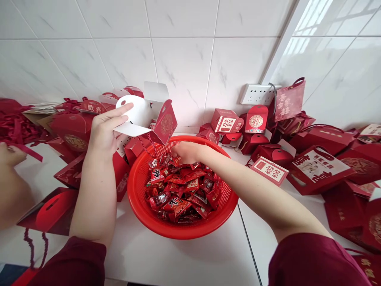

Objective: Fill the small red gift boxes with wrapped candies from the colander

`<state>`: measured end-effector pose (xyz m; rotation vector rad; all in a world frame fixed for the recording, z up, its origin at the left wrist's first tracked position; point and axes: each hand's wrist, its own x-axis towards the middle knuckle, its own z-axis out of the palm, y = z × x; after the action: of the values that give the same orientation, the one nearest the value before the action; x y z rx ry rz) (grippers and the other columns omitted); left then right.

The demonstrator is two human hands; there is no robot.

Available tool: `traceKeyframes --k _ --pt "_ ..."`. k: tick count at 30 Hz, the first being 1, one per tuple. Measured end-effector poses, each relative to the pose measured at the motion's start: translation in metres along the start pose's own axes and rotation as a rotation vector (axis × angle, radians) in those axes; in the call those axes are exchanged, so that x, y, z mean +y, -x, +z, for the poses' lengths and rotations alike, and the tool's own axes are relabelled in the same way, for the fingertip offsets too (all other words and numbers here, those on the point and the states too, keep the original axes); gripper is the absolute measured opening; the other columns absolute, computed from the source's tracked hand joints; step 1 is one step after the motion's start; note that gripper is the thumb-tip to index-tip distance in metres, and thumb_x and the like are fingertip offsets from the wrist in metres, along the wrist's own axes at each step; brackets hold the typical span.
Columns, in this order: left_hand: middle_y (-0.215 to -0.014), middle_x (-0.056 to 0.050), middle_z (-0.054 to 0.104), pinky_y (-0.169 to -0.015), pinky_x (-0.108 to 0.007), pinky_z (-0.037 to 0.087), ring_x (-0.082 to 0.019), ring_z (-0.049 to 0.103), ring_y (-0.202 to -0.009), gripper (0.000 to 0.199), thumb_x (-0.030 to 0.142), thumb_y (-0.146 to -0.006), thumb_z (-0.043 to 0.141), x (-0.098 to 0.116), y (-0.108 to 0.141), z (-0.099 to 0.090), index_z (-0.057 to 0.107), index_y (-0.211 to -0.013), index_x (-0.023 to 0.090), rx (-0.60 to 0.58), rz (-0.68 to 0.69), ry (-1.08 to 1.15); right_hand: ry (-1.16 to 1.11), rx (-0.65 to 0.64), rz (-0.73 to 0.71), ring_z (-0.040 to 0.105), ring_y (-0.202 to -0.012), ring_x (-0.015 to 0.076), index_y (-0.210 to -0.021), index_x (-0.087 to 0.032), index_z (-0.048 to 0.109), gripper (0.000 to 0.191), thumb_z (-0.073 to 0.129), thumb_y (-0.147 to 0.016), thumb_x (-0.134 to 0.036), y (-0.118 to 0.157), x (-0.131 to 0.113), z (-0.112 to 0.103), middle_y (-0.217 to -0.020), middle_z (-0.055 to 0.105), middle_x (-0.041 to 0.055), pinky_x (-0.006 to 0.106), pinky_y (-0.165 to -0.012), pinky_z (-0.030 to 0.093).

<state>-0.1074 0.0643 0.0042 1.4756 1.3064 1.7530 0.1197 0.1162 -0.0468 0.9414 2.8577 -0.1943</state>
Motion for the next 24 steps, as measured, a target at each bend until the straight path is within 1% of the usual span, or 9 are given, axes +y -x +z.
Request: traceKeyframes --k 3,6,10,12,14,16,18,21,24 --pt "-0.083 -0.006 0.075 -0.061 -0.031 0.054 -0.021 0.067 -0.072 0.050 0.024 -0.070 0.073 0.004 0.006 -0.008 0.074 -0.120 0.021 -0.144 0.040 -0.043 -0.030 0.052 -0.068 0.066 -0.097 0.0205 -0.107 -0.016 0.072 0.022 0.063 -0.087 -0.016 0.035 -0.016 -0.010 -0.104 0.073 0.0085 0.031 -0.084 0.047" --pt "-0.074 -0.005 0.073 -0.052 -0.029 0.048 -0.018 0.062 -0.058 0.050 0.024 -0.071 0.076 0.008 0.010 -0.015 0.074 -0.121 0.020 -0.293 0.045 -0.108 -0.228 0.079 -0.227 0.067 -0.085 0.0171 -0.099 -0.015 0.074 0.018 0.074 -0.085 -0.027 0.075 -0.033 -0.022 -0.095 0.074 0.0056 0.029 -0.078 0.047" --pt "-0.087 -0.005 0.077 -0.054 -0.031 0.052 -0.018 0.065 -0.060 0.044 0.027 -0.076 0.076 0.015 0.018 -0.016 0.074 -0.121 0.023 -0.496 0.083 -0.153 -0.516 0.093 -0.403 0.065 -0.071 0.0107 -0.086 -0.019 0.074 0.009 0.073 -0.087 -0.028 0.129 -0.055 -0.047 -0.080 0.072 -0.0004 0.024 -0.068 0.047" --pt "-0.098 -0.005 0.078 -0.065 -0.035 0.058 -0.022 0.070 -0.073 0.045 0.027 -0.077 0.076 0.017 0.022 -0.010 0.073 -0.122 0.023 -0.612 0.134 -0.177 -0.571 0.273 -0.474 0.063 -0.067 0.0110 -0.081 -0.019 0.073 0.014 0.073 -0.088 -0.031 0.151 -0.062 -0.061 -0.074 0.068 -0.0001 0.024 -0.062 0.047" --pt "-0.109 -0.005 0.076 -0.081 -0.038 0.060 -0.027 0.072 -0.093 0.046 0.024 -0.077 0.076 0.019 0.025 -0.001 0.072 -0.123 0.024 -0.738 0.200 -0.202 -0.566 0.454 -0.428 0.061 -0.065 0.0112 -0.079 -0.020 0.073 0.014 0.074 -0.087 -0.030 0.166 -0.067 -0.073 -0.073 0.067 0.0006 0.024 -0.059 0.046" --pt "-0.121 -0.005 0.073 -0.094 -0.038 0.057 -0.029 0.068 -0.111 0.047 0.020 -0.078 0.074 0.018 0.028 0.011 0.071 -0.124 0.025 -0.868 0.245 -0.225 -0.555 0.604 -0.312 0.059 -0.063 0.0105 -0.080 -0.021 0.073 0.009 0.075 -0.086 -0.027 0.173 -0.068 -0.080 -0.074 0.067 0.0001 0.025 -0.056 0.045" --pt "-0.127 -0.004 0.069 -0.098 -0.036 0.055 -0.027 0.066 -0.117 0.048 0.018 -0.080 0.072 0.014 0.030 0.021 0.069 -0.127 0.027 -0.991 0.258 -0.248 -0.520 0.685 -0.171 0.058 -0.061 0.0100 -0.084 -0.021 0.074 0.007 0.074 -0.087 -0.027 0.171 -0.067 -0.083 -0.073 0.067 -0.0004 0.025 -0.052 0.043" --pt "-0.126 -0.004 0.070 -0.094 -0.033 0.056 -0.025 0.068 -0.112 0.051 0.019 -0.083 0.068 0.008 0.031 0.032 0.065 -0.133 0.027 -1.098 0.253 -0.295 -0.389 0.670 0.006 0.053 -0.054 0.0094 -0.081 -0.018 0.074 0.010 0.071 -0.087 -0.025 0.153 -0.065 -0.080 -0.065 0.066 -0.0008 0.026 -0.050 0.040" --pt "-0.125 -0.004 0.071 -0.095 -0.033 0.055 -0.024 0.068 -0.112 0.051 0.021 -0.085 0.067 0.005 0.030 0.035 0.062 -0.136 0.025 -1.114 0.274 -0.333 -0.269 0.500 0.099 0.048 -0.048 0.0084 -0.076 -0.018 0.073 0.012 0.066 -0.086 -0.016 0.124 -0.065 -0.069 -0.058 0.061 -0.0017 0.027 -0.051 0.037"
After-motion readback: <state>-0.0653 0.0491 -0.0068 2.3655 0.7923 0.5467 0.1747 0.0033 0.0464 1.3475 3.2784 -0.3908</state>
